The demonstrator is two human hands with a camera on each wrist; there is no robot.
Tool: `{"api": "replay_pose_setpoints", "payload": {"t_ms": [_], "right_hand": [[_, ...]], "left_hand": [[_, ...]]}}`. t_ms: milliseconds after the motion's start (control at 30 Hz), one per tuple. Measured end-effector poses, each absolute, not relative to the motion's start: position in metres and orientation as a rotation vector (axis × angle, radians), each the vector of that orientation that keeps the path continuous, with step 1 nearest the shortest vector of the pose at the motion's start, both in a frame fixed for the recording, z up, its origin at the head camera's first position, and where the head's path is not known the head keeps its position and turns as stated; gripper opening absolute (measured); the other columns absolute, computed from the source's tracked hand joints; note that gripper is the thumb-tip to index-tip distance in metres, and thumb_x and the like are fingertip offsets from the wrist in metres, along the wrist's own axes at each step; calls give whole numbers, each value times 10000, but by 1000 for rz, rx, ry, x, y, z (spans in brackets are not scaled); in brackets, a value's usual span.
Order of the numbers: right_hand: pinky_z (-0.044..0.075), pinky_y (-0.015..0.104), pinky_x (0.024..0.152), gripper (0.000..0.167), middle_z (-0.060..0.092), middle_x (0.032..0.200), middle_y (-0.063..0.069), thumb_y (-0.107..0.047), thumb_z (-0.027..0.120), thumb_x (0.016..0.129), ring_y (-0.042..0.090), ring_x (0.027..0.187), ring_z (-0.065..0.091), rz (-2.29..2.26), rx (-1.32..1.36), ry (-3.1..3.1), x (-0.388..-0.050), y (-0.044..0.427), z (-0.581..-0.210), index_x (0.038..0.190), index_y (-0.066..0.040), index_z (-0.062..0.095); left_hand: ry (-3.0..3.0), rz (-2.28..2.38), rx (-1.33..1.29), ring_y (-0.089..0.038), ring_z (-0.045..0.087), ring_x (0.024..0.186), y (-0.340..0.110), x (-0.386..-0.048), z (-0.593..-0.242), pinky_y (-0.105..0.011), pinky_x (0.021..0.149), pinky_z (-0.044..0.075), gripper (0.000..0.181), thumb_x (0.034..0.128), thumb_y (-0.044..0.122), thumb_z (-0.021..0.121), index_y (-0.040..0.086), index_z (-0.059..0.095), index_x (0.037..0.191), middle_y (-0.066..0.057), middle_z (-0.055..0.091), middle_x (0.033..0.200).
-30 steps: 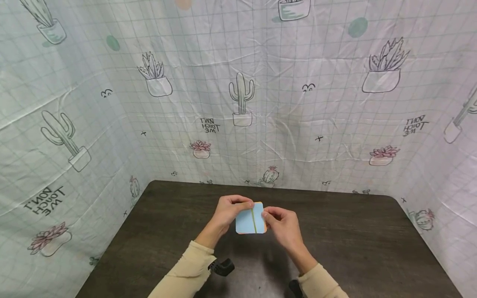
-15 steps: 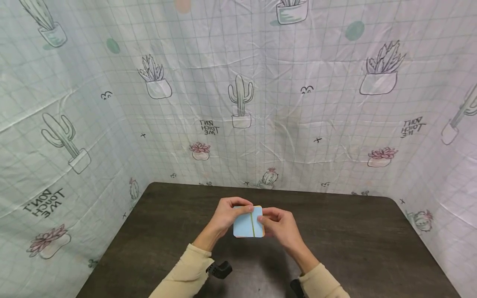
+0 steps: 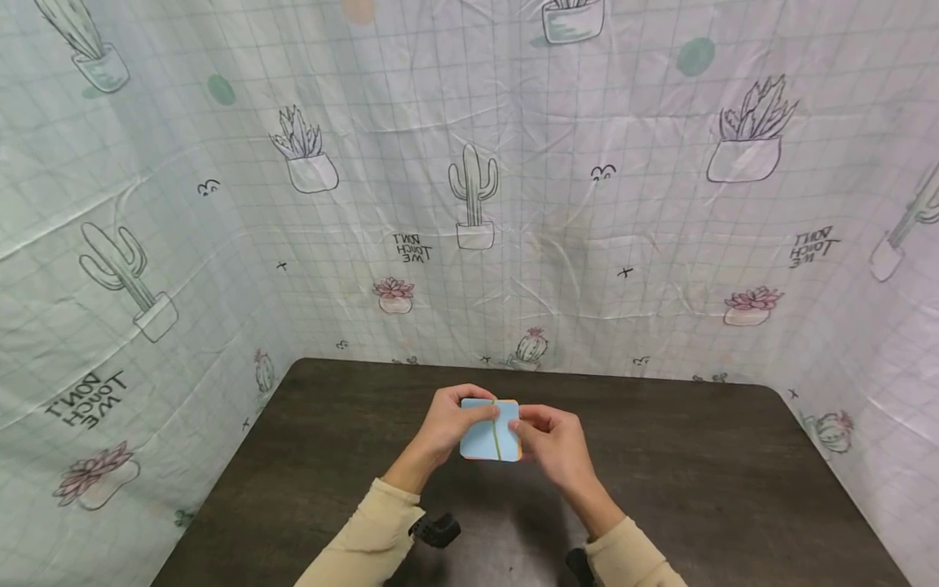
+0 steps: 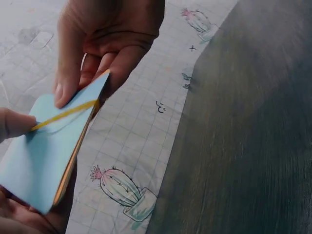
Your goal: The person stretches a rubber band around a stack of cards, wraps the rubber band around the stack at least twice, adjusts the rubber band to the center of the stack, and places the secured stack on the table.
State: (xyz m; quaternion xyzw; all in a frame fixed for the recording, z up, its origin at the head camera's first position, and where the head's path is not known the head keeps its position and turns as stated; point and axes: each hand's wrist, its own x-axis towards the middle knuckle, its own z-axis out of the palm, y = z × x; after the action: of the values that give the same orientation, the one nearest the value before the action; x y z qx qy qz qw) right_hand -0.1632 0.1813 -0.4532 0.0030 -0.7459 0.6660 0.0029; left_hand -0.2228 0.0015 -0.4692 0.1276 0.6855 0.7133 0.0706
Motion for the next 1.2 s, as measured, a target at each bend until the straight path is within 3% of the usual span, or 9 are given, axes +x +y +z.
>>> {"api": "replay_pose_setpoints", "payload": {"t_ms": [267,633,767,867,1033,1200], "right_hand": [[602,443,686,342,703,985,185,-66,708,942,261,790,719,2112,19,-2313,-164,182,-451,1239,94,654],[605,385,652,342,705,982,191,-61,694,951,268,784,724,2123,14,-2305,-164,182,-451,1249,100,646],[606,396,666,349,712,988,182,-64,689,957,250,778,724,2125,-17,-2300,-163,184,-451,1258,106,638],[605,396,676,358,716,987,162,-69,687,961,214,769,722,2096,-73,-2285,-164,187,-449,1271,102,631],[604,389,691,372,716,1007,166,-86,681,969,199,781,729,2053,-95,-2278,-169,192,-446,1285,99,621],[601,411,704,364,717,1012,179,-64,672,970,207,796,734,2092,-56,-2281,-171,192,-447,1277,124,613]], "left_hand": [[1859,2250,228,-193,634,769,4,-225,-474,-288,593,547,152,821,108,791,41,737,947,-79,649,991],[1657,2364,171,-157,644,726,7,-227,-478,-261,587,548,153,830,56,798,112,671,894,-32,618,894],[1724,2261,249,-162,664,749,4,-224,-479,-281,607,560,237,847,87,803,73,699,1060,-33,661,927],[1802,2099,356,-216,690,764,3,-218,-480,-383,641,595,330,848,84,806,51,680,1151,-54,689,948],[1858,1974,408,-377,724,734,5,-209,-482,-530,643,592,264,819,37,817,31,692,1051,-106,725,851],[1872,1978,377,-263,692,580,6,-208,-483,-462,573,595,202,805,-25,786,4,677,973,-114,702,752]]}}
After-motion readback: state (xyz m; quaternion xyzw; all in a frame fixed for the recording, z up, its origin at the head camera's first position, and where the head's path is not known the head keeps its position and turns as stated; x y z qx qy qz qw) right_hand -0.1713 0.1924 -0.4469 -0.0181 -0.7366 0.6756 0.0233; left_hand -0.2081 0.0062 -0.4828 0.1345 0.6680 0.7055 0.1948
